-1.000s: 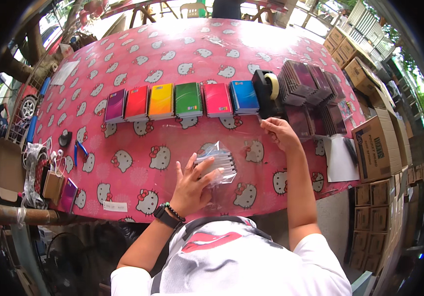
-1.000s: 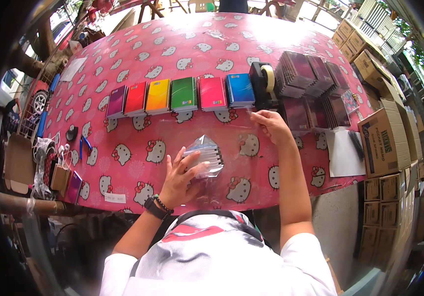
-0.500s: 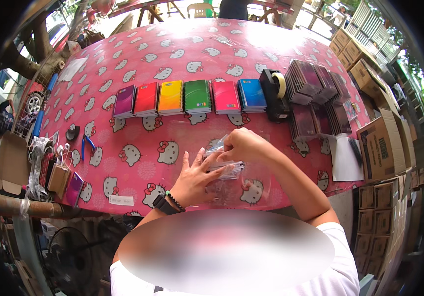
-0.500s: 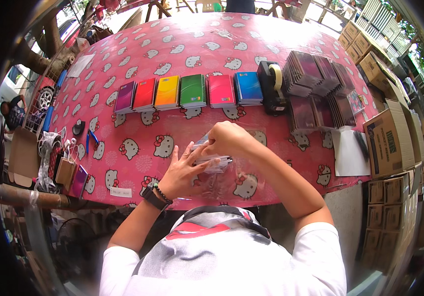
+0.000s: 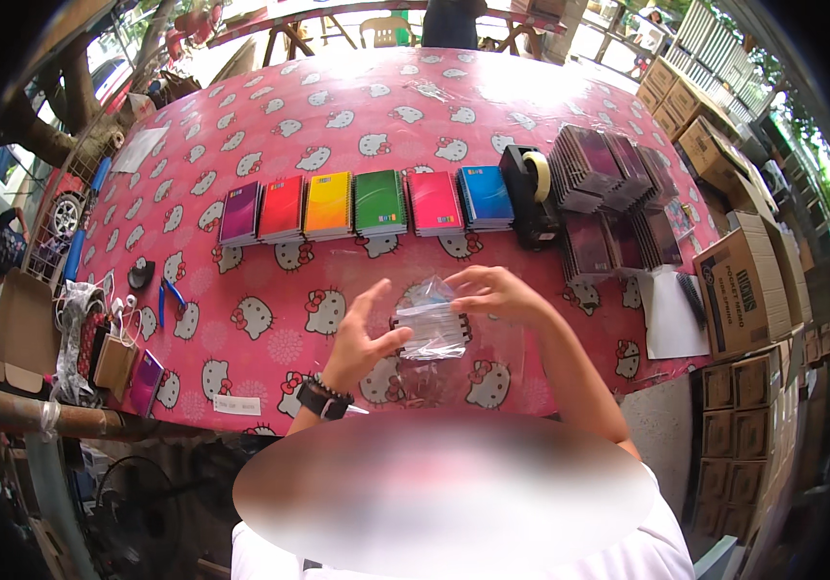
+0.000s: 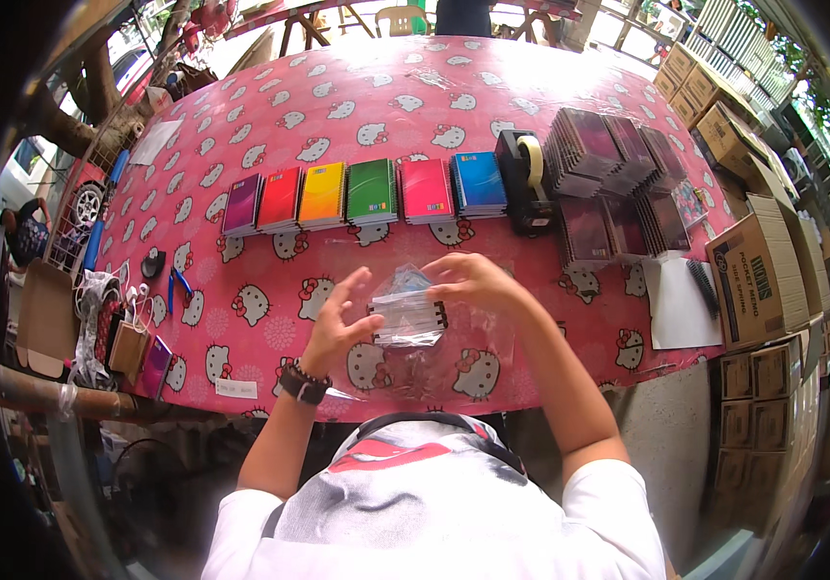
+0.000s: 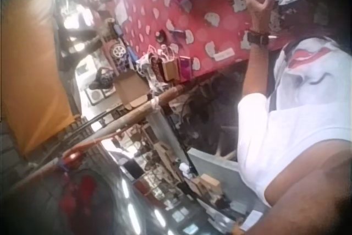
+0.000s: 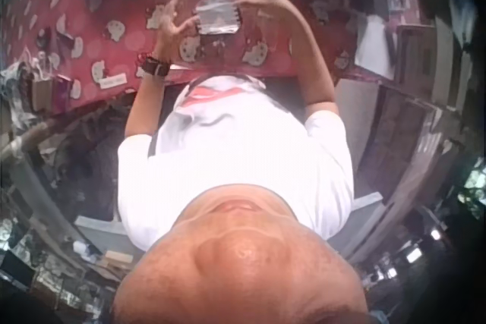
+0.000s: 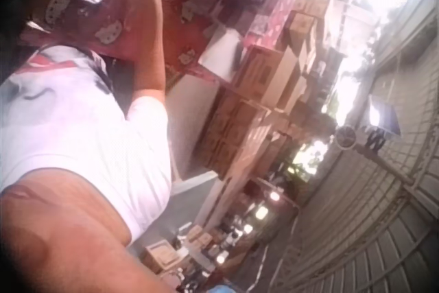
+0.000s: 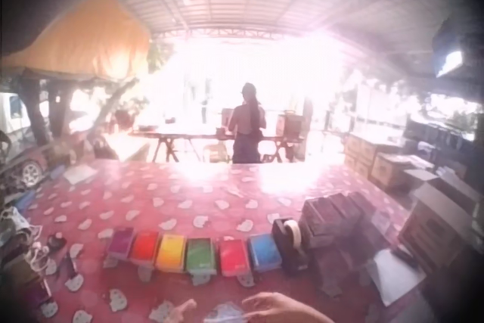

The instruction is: The person organizes several colorful notebooks on a table, placing them into a plastic bag and sealing it with tape.

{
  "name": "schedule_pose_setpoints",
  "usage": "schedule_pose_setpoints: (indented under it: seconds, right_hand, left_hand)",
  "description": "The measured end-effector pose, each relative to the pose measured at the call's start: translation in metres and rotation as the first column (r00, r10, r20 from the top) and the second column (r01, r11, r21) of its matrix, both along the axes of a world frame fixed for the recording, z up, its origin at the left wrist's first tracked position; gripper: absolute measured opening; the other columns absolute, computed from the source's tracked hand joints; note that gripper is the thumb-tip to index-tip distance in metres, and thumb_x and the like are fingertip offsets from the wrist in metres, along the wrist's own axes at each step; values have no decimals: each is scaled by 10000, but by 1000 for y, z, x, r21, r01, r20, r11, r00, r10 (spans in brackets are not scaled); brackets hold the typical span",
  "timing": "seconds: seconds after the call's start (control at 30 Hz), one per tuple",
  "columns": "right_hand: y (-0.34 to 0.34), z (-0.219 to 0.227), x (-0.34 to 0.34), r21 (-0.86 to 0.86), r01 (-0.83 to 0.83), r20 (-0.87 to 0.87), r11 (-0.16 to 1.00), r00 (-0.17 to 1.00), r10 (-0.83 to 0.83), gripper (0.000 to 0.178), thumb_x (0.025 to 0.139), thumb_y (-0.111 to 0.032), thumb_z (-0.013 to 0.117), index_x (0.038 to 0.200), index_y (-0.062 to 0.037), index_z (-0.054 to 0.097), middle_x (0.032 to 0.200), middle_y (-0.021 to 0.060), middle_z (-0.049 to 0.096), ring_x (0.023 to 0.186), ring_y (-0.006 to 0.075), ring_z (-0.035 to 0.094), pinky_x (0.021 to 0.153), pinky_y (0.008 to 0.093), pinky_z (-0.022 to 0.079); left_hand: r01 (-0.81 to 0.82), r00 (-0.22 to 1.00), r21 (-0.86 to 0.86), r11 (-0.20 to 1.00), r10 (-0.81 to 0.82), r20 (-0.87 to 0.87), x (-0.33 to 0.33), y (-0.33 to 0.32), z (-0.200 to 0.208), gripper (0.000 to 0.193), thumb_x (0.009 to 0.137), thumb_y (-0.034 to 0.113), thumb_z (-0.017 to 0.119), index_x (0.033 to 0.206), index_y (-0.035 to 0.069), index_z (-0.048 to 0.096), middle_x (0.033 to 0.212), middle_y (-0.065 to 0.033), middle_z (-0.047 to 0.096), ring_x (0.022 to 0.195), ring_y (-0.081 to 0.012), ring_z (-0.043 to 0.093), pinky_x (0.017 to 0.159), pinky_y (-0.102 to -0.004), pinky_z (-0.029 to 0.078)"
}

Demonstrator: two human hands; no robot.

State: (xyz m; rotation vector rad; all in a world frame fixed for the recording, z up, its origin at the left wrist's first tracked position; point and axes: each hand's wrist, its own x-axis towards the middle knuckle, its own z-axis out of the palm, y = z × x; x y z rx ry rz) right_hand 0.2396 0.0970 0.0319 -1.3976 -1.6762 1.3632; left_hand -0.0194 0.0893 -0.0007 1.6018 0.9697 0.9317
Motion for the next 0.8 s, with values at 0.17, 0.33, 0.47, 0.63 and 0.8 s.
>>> schedule_pose_setpoints:
  seconds: [0.17, 0.33, 0.47, 0.63, 0.8]
  right_hand:
    - [5, 14, -39, 475, -33, -209, 879, 966, 149, 190, 774, 27, 658, 953, -32, 684, 880, 41, 644, 828, 98, 558, 697, 249, 458]
    - [-3, 8, -21, 362, 124, -345, 924, 939, 9, 252, 767, -20, 676, 1017, -50, 663, 987, 45, 610, 886, 121, 568, 772, 254, 450]
    - [-1, -18, -18, 135, 4, -147, 991, 989, 16, 222, 768, -27, 685, 987, -13, 653, 991, 41, 606, 952, 135, 566, 841, 278, 448]
    - [14, -12, -46, 446, -14, -168, 895, 981, 99, 173, 714, 77, 645, 855, -24, 648, 909, 21, 612, 859, 121, 566, 771, 264, 455]
    - [8, -18, -49, 473, 89, -353, 877, 931, 96, 162, 681, 56, 661, 791, -63, 653, 805, 11, 622, 827, 142, 556, 756, 284, 440]
  left_hand:
    - [218, 973, -261, 940, -188, 136, 20, 25, 10, 337, 757, 112, 726, 1061, 0, 632, 975, -55, 655, 865, -85, 590, 731, -226, 487]
    - [137, 982, 21, 990, -139, 129, 34, 24, 31, 193, 773, 16, 702, 960, -5, 658, 951, -61, 664, 843, -91, 603, 766, -232, 492]
    - [-63, 972, 91, 994, 41, 233, 24, 25, 45, 510, 729, 145, 770, 1190, 50, 576, 1009, -58, 663, 941, -169, 607, 860, -309, 459]
    - [243, 970, -471, 848, -215, 112, 0, 21, 9, 460, 775, 146, 741, 1168, -14, 564, 1033, -62, 629, 892, -106, 596, 768, -244, 489]
    - [216, 970, -250, 944, -179, 164, 17, 25, 6, 260, 786, 131, 725, 990, -12, 650, 927, -21, 646, 833, -76, 586, 725, -231, 484]
